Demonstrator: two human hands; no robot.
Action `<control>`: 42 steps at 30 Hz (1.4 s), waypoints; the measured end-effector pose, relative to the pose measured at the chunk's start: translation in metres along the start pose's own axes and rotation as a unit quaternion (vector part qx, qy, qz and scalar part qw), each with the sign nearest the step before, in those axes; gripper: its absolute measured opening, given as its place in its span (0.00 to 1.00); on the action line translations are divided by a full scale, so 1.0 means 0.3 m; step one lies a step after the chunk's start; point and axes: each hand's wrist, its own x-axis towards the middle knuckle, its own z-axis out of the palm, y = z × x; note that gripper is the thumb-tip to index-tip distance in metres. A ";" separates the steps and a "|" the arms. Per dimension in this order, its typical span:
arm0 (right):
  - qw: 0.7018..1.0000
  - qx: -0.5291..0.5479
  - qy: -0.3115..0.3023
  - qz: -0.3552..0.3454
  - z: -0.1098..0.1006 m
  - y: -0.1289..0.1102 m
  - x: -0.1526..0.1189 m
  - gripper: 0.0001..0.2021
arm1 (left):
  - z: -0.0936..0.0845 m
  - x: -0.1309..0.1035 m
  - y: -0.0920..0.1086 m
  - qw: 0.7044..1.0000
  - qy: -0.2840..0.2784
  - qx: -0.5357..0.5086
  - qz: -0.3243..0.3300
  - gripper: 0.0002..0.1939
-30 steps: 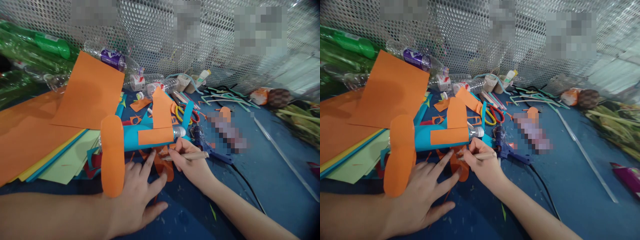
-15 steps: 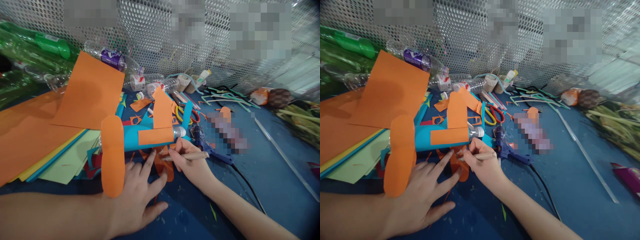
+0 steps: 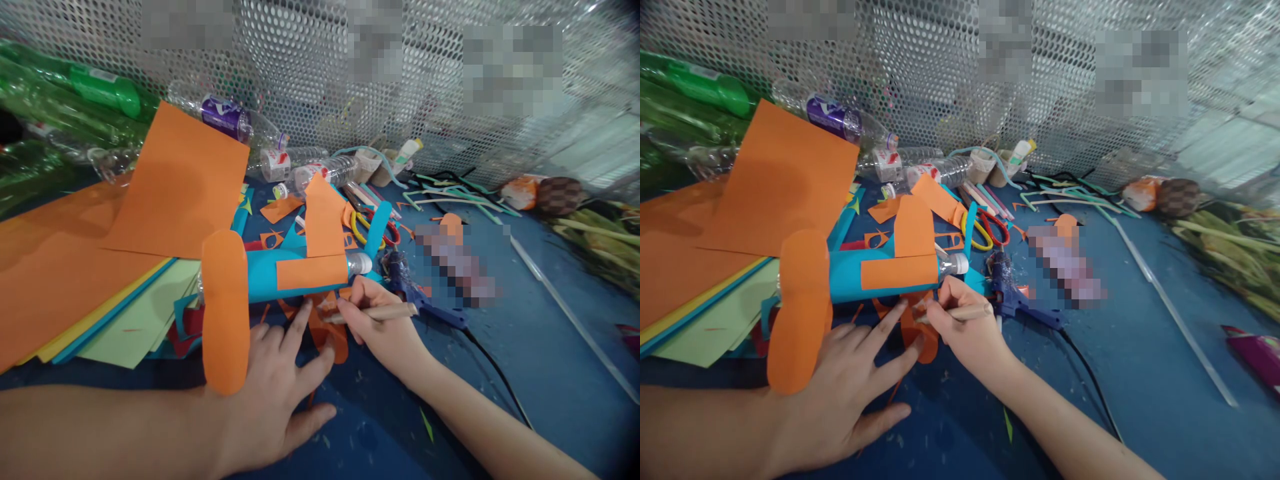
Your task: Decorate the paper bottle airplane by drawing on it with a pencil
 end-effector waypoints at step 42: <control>1.000 -0.024 0.006 0.005 -0.002 0.009 0.004 0.13 | 0.001 0.000 0.000 1.000 0.000 0.003 0.000 0.25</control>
